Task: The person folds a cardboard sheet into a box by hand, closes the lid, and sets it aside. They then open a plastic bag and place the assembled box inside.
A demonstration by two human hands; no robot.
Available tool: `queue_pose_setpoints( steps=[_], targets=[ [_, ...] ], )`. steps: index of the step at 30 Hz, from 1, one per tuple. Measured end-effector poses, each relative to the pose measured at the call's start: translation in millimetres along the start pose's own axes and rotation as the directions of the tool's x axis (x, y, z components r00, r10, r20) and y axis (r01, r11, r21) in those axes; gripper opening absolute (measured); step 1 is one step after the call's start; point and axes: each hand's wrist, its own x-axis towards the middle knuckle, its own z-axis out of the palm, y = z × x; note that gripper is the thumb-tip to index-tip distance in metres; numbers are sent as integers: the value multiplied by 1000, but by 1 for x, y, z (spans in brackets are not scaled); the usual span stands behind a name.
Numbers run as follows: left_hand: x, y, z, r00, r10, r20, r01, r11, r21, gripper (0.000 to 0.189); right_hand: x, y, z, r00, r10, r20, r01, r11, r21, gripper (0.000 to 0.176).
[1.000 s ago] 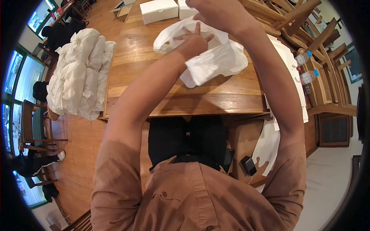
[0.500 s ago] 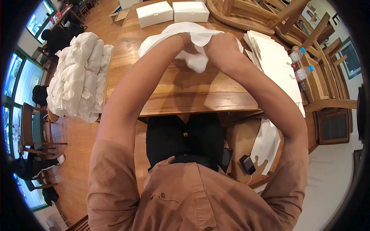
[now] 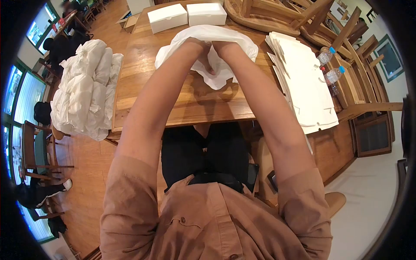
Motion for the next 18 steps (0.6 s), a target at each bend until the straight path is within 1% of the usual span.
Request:
queue_pose_setpoints(
  steps=[2,5,7,9,10,11,13,14,15,16,18],
  targets=[
    [6,-6,7,987,-13,-163,-2,996,-91,66,4,1,7,999,41,-22,-41,999,-16,29],
    [18,-19,21,924,-59,-378,-27,975,-219,59,9,0,14,997,74,-38,-76,996,-37,29],
    [23,-26,29,898,-75,-433,-40,967,-251,55,14,0,15,995,87,-40,-89,995,-47,29],
    [25,-30,32,891,-76,-448,-43,967,-250,50,19,4,14,995,93,-37,-95,994,-58,29],
    [33,-34,35,924,-89,-371,-9,967,-255,41,20,5,14,995,93,-31,-95,993,-67,29],
    [40,-38,42,922,-92,-376,-7,968,-253,41,22,7,13,996,92,-22,-93,993,-74,29],
    [38,-39,52,863,-223,-454,28,917,-398,42,22,9,10,996,88,9,-87,993,-85,30],
    [91,-62,78,806,-149,-573,-44,950,-309,46,22,10,8,996,81,26,-78,992,-96,30],
    [89,-62,75,827,-162,-538,-21,948,-317,47,23,11,5,996,72,52,-66,992,-111,30],
    [79,-60,68,868,-151,-473,9,957,-290,48,24,12,2,995,61,84,-50,991,-122,30],
    [63,-55,54,940,-120,-320,58,979,-197,50,22,14,-4,987,42,157,-15,986,-166,30]
  ],
)
